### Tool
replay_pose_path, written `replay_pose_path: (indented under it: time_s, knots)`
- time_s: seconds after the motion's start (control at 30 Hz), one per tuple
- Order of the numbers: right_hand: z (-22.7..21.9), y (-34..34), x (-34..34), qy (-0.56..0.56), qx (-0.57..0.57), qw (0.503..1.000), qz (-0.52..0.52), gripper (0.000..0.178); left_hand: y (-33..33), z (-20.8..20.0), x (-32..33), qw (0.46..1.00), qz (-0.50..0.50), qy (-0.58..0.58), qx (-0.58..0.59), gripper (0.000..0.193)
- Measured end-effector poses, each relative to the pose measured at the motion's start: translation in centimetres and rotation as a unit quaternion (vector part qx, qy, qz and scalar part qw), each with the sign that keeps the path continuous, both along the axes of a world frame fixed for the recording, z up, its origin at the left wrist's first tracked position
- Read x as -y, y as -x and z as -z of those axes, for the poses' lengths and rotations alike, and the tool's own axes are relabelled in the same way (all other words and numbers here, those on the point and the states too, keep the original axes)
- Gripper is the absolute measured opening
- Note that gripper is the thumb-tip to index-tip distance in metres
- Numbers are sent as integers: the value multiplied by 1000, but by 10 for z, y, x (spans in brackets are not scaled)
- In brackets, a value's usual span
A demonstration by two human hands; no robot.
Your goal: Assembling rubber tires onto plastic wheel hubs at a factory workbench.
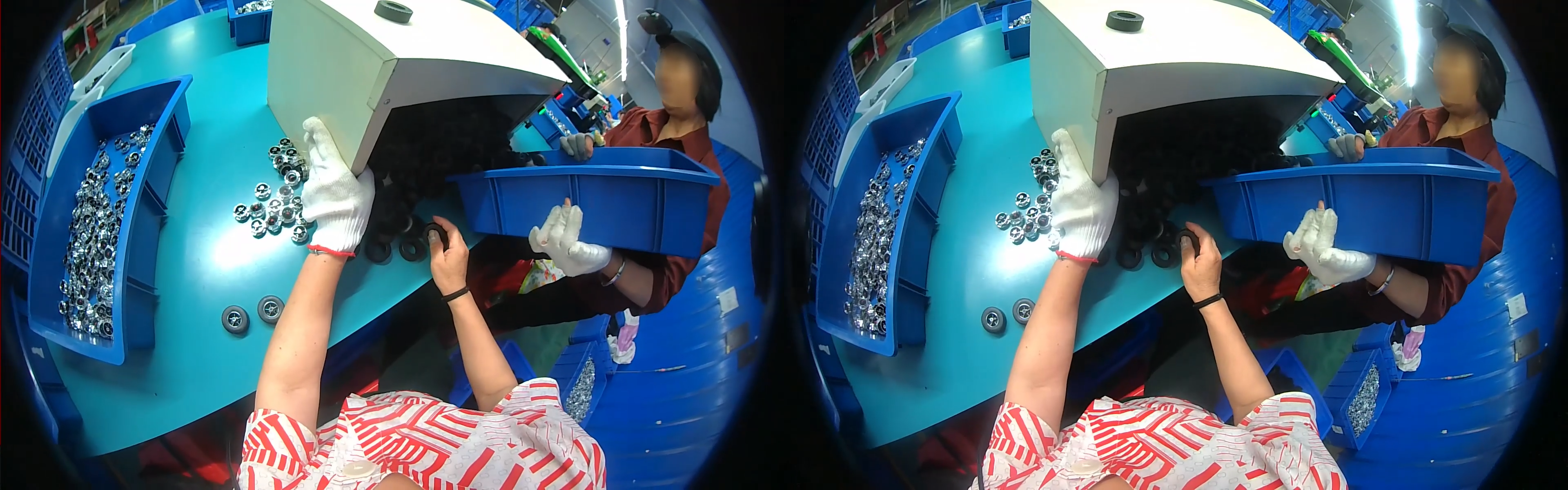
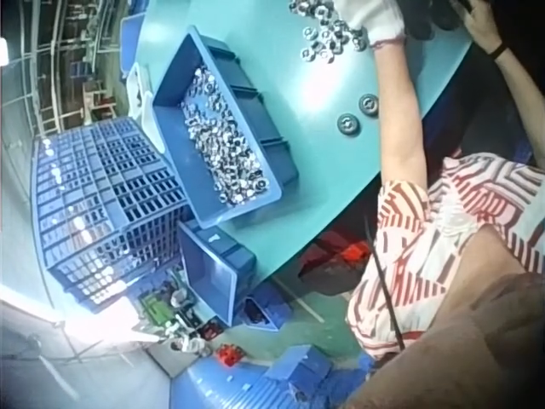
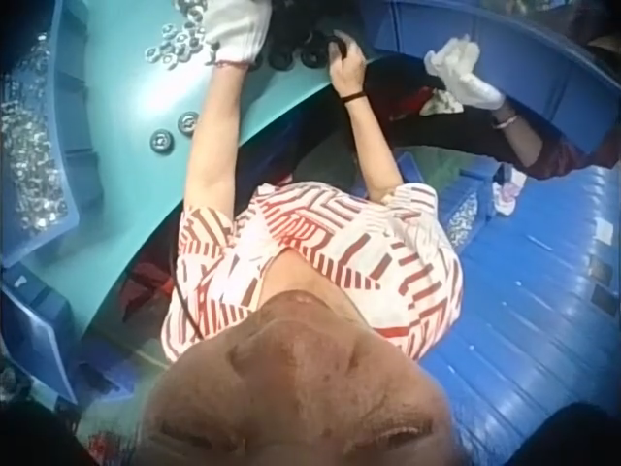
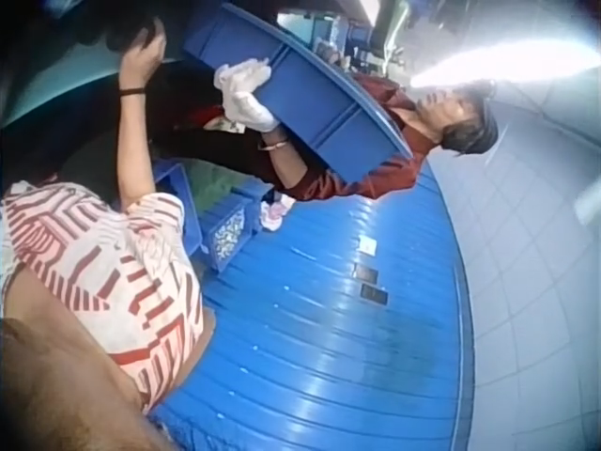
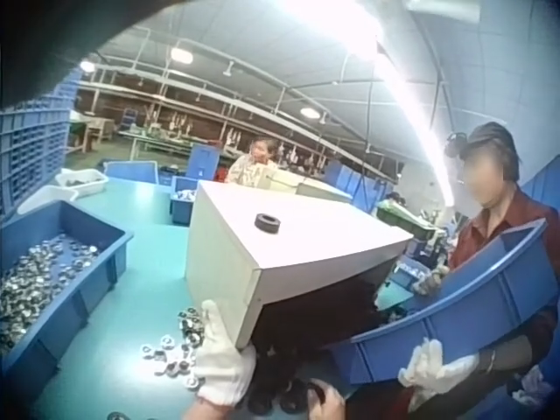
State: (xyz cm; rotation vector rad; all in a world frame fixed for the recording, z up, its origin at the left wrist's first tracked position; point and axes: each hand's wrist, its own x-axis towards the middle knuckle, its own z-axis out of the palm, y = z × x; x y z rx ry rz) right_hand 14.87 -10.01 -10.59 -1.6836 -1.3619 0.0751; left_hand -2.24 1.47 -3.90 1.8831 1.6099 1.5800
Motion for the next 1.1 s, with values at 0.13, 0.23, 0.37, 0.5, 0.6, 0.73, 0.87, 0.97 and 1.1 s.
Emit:
replay_pose_path:
  time_s: [0.13,0.23,0.37,0.5,0.6,0.73,0.87,0.97,1.1]
  knots:
    - [-1,3,-3,-6,53,999,4,25,2,-3,1,1000,3,10,0,74]
    - [-1,3,-4,-3,52,999,9,25,1,0,0,1000,4,2,3,74]
    - [-6,-2,-19,-48,80,995,-17,25,2,2,-1,1000,-2,-17,-3,75]
    - [-7,-9,-43,-34,-66,997,-19,30,1,3,-1,999,0,-34,3,76]
    - [5,-14,-60,13,34,999,-32,37,-1,1,-1,1000,0,-17,1,75]
    - [11,0,-68,-1,36,997,-67,42,-2,5,-4,999,-21,-33,-9,76]
    - [7,8,-73,0,61,995,-79,43,-2,7,-5,999,-32,-41,-19,77]
    - [6,12,-71,10,55,996,-64,43,-3,7,-5,997,-37,-60,-20,78]
    - [5,14,-68,16,51,997,-54,43,-3,5,-2,1000,-18,-23,-7,79]
